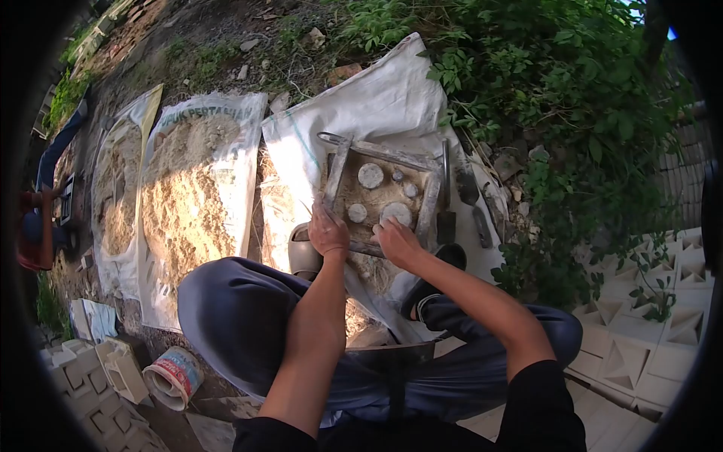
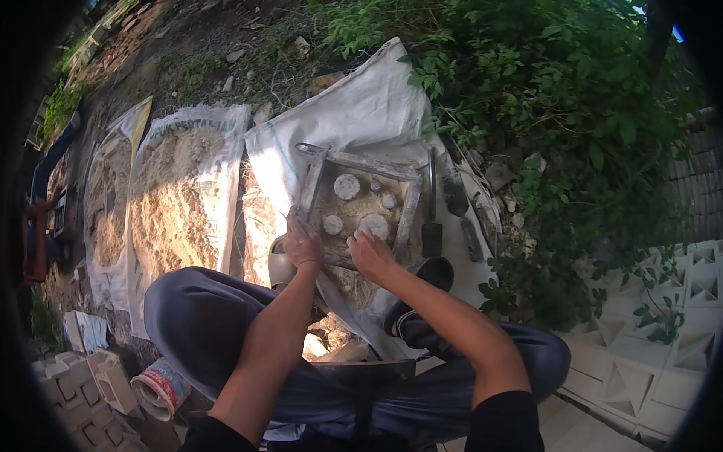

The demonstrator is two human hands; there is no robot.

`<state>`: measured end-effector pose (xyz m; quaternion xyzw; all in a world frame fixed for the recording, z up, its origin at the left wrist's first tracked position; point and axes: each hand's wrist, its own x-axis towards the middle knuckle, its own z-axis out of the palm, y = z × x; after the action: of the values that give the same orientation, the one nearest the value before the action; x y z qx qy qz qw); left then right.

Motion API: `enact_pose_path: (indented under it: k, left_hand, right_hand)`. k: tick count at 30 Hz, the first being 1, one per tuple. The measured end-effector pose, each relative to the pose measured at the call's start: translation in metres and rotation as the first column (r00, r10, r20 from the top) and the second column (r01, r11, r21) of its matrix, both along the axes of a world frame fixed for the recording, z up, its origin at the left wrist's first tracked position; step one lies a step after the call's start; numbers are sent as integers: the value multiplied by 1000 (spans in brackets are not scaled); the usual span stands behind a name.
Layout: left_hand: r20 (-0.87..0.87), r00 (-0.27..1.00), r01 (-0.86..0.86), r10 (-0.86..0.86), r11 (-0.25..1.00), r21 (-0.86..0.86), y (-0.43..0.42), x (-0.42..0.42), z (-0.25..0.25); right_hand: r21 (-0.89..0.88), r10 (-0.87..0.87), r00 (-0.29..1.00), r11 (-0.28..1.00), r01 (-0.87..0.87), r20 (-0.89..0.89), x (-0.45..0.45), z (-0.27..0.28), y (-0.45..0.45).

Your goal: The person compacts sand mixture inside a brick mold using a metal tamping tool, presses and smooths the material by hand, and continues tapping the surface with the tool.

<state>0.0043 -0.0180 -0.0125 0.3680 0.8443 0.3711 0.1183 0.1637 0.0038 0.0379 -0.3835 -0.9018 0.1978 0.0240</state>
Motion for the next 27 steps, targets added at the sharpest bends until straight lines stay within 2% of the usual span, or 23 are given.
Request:
enact_pose_path:
  k: [10, 12, 19, 22, 24, 25, 27]
  left_hand:
    - [-6, 1000, 11, -11, 1000, 5, 0, -1, -1]
    - [1, 1000, 14, -14, 1000, 11, 0, -1, -1]
    - [-27, 1000, -1, 1, 1000, 1, 0, 0, -5]
    - [-24, 1000, -4, 4, 1000, -7, 0, 0, -4]
    - [-11, 1000, 1, -1, 1000, -19, 0, 0, -2]
    - [-8, 1000, 2, -2, 1000, -18, 0, 0, -2]
    - [-6, 1000, 1, -1, 1000, -18, 0, -1, 0]
  right_hand:
    - [86, 51, 998, 995, -54, 39, -16, -8, 9]
    - [48, 72, 989, 996, -78, 131, -16, -9, 12]
    - [87, 133, 991, 987, -135, 22, -13, -12, 22]
    - [66, 103, 993, 992, -107, 61, -15, -5, 21]
    - [78, -15, 995, 997, 22, -94, -16, 2, 19]
    - [77, -14, 996, 997, 22, -93, -16, 6, 19]
    - [108, -113, 977, 985, 133, -181, -15, 13, 22]
